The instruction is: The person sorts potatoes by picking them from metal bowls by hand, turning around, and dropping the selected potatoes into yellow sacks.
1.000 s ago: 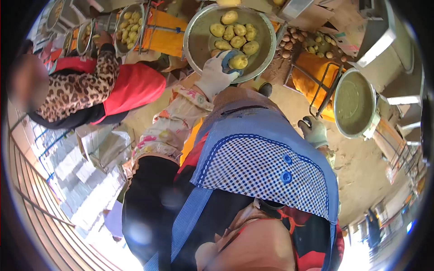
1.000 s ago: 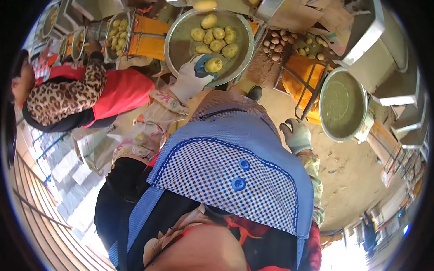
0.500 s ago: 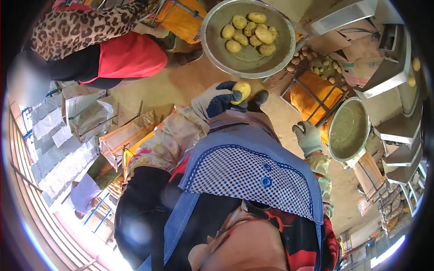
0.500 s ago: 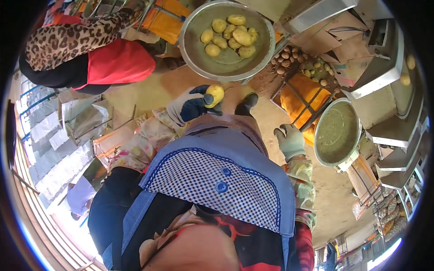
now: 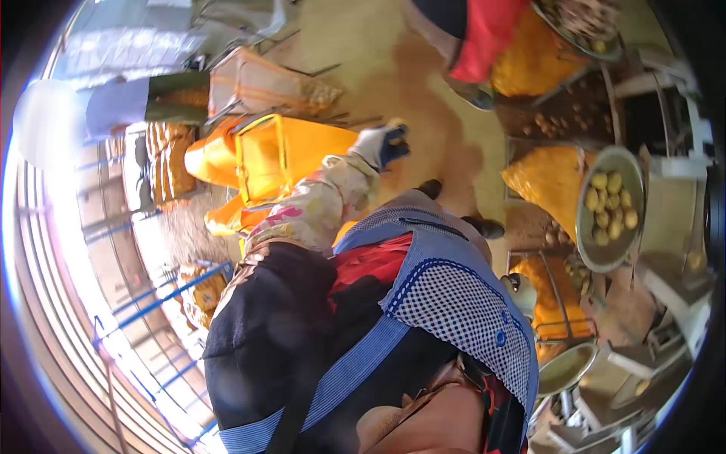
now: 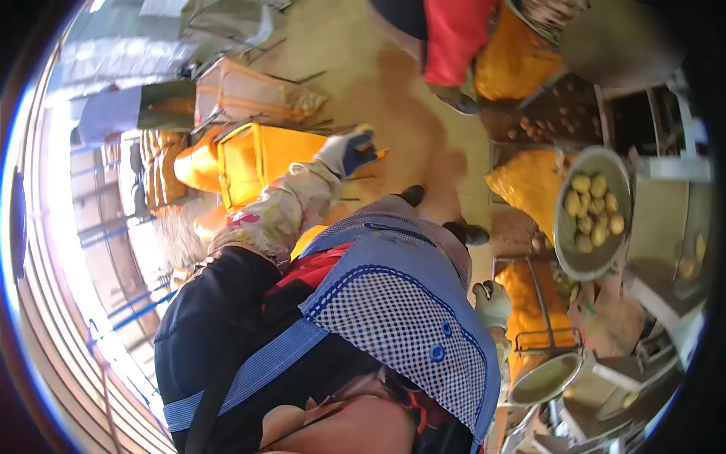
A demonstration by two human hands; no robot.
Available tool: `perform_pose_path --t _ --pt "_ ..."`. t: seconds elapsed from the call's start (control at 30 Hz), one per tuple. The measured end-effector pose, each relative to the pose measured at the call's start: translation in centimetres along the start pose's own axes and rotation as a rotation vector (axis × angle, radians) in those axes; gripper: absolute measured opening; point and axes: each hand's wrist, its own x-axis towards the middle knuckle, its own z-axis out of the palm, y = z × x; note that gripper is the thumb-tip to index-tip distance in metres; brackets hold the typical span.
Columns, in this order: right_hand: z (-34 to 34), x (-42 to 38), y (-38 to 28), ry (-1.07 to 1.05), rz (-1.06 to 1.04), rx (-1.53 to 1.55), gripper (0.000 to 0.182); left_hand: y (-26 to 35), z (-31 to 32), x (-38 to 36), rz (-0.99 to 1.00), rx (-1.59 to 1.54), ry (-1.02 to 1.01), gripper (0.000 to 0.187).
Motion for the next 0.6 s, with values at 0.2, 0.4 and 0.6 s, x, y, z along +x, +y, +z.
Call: perform_pose_path --t 0.2,0.4,0.6 --pt "-1.5 3.1 -4.2 0.01 -0.123 -0.047 0.029 2.6 -28.5 0.6 0.256 -0.241 0.566 0.047" --pt "-0.3 4.1 -6.0 -0.023 -0.131 -0.091 0.029 11.5 -29.9 0.7 0.061 -0.53 1.037 0.049" --pt "1.7 3.2 -4.8 -0.097 -0.139 -0.068 0.037 3.1 -10.4 6.9 -0.102 -0.163 0.234 0.023"
